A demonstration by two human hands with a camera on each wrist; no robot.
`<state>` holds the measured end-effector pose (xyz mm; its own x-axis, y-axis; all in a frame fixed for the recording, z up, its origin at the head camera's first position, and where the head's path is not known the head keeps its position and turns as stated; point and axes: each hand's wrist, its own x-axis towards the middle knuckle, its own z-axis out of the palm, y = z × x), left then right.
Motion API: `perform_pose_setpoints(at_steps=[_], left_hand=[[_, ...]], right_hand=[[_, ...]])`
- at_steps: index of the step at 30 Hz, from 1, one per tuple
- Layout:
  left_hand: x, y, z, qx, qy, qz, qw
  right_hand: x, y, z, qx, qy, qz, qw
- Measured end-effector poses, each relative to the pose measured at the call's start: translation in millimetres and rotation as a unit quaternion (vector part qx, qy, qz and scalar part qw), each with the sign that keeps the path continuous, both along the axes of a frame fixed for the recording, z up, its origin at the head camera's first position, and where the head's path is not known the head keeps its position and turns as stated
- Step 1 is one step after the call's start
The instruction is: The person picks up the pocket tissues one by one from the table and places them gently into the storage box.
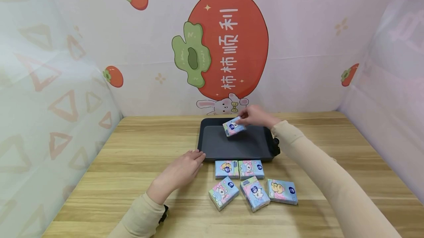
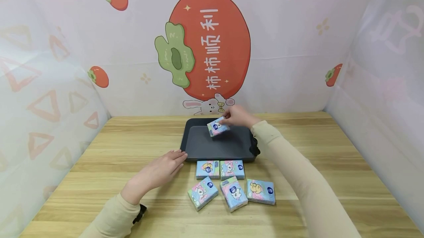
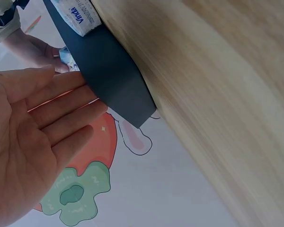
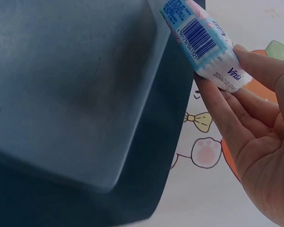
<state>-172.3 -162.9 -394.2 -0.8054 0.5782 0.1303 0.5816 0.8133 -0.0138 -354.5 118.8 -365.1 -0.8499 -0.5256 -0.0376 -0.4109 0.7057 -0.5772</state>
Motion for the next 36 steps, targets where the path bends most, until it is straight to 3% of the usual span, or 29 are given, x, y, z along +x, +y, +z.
perform_pose_setpoints(at_steps=[29, 36], left_hand=[[1.3, 0.1, 0.8, 0.008, 0.003, -0.001, 1.0], [1.0, 0.5, 1.0, 0.008, 0.002, 0.0, 1.0]], right_hand=[[-10.7, -30, -19.9, -0.014, -0.005, -0.023, 0.9996], [-12.1, -39, -23.4, -0.006, 0.0, -0.053, 0.9986]])
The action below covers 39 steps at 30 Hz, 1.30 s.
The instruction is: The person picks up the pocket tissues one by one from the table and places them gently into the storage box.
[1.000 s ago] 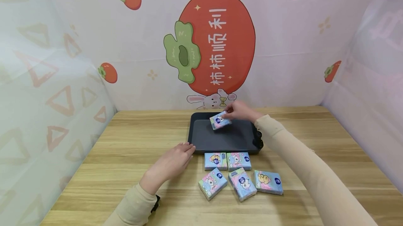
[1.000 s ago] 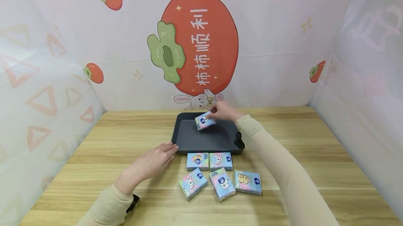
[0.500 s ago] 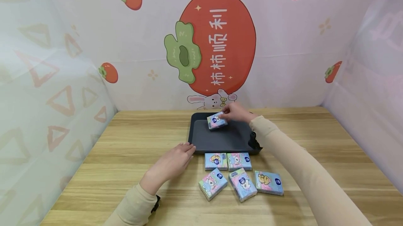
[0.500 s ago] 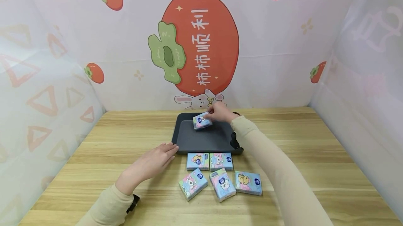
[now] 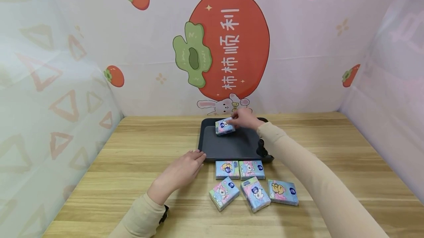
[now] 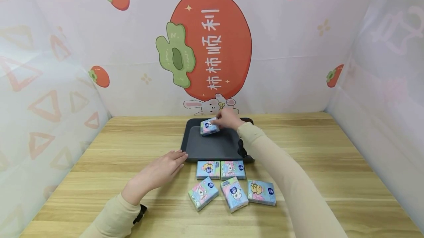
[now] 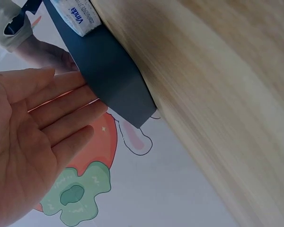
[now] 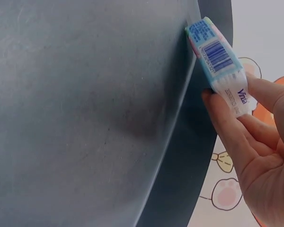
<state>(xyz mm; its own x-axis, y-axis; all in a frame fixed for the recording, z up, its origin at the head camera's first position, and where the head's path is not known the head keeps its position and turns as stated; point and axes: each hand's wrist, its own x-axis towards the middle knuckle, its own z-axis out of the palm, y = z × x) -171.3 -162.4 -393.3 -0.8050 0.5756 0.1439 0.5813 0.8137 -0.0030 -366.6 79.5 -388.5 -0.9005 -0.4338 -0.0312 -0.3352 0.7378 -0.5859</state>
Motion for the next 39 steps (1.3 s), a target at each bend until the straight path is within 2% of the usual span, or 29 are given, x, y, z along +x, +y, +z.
perform_pose_setpoints(at_steps=[9, 17, 22, 26, 32, 35, 39], left_hand=[[0.1, 0.0, 0.3, -0.005, 0.003, 0.001, 1.0], [0.2, 0.0, -0.3, -0.007, 0.007, 0.0, 1.0], [-0.3, 0.4, 0.0, -0.011, 0.001, 0.006, 0.9999], [-0.4, 1.0, 0.7, -0.016, -0.006, 0.008, 0.9998], [-0.7, 1.8, 2.1, -0.016, -0.015, 0.009, 0.9997], [-0.3, 1.7, 2.6, -0.017, -0.017, 0.011, 0.9996], [0.2, 0.9, 2.4, -0.019, -0.011, 0.009, 0.9997]], right_hand=[[2.6, -9, -1.4, -0.023, 0.005, -0.047, 0.9986], [2.4, -14, -3.9, -0.064, -0.031, -0.08, 0.9942], [2.9, -16, -3.6, -0.071, -0.049, -0.108, 0.9903], [5.3, -16, -4.2, -0.089, -0.083, -0.13, 0.984], [8.3, -21, -3.7, -0.137, -0.135, -0.164, 0.9676], [9.1, -24, -3.7, -0.146, -0.142, -0.175, 0.9632], [10.0, -26, -4.7, -0.145, -0.14, -0.182, 0.9623]])
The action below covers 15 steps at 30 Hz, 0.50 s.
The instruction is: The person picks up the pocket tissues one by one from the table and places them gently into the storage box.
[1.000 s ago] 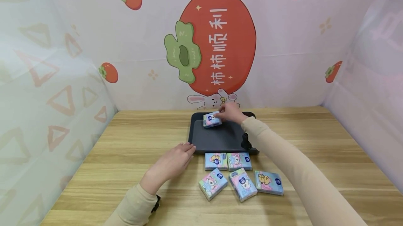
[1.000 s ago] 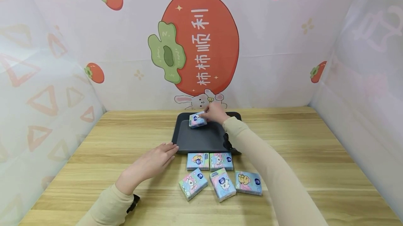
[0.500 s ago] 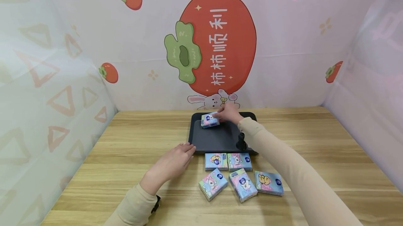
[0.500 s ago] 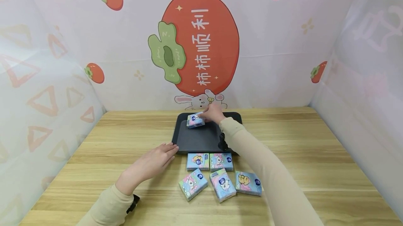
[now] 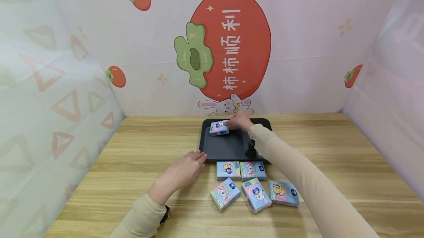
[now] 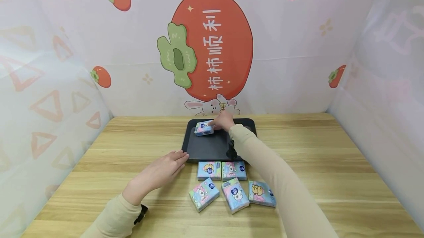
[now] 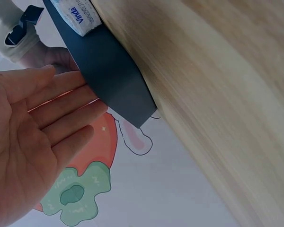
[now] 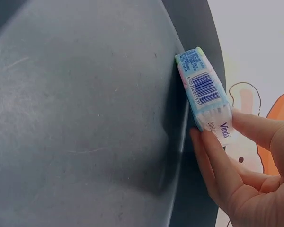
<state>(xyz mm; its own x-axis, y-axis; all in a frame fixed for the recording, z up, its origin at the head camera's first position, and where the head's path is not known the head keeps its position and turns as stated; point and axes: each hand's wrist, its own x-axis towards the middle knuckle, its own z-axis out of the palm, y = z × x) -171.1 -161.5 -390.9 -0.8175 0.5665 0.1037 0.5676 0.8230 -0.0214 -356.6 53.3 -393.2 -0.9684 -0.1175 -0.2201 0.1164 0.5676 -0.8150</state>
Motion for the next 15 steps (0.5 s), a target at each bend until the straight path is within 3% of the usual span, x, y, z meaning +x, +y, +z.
perform_pose_setpoints(at_steps=[15], left_hand=[[-0.6, -0.2, -0.7, 0.002, 0.004, -0.003, 1.0]], right_hand=[[0.6, -9.1, -1.3, -0.001, -0.003, 0.003, 1.0]])
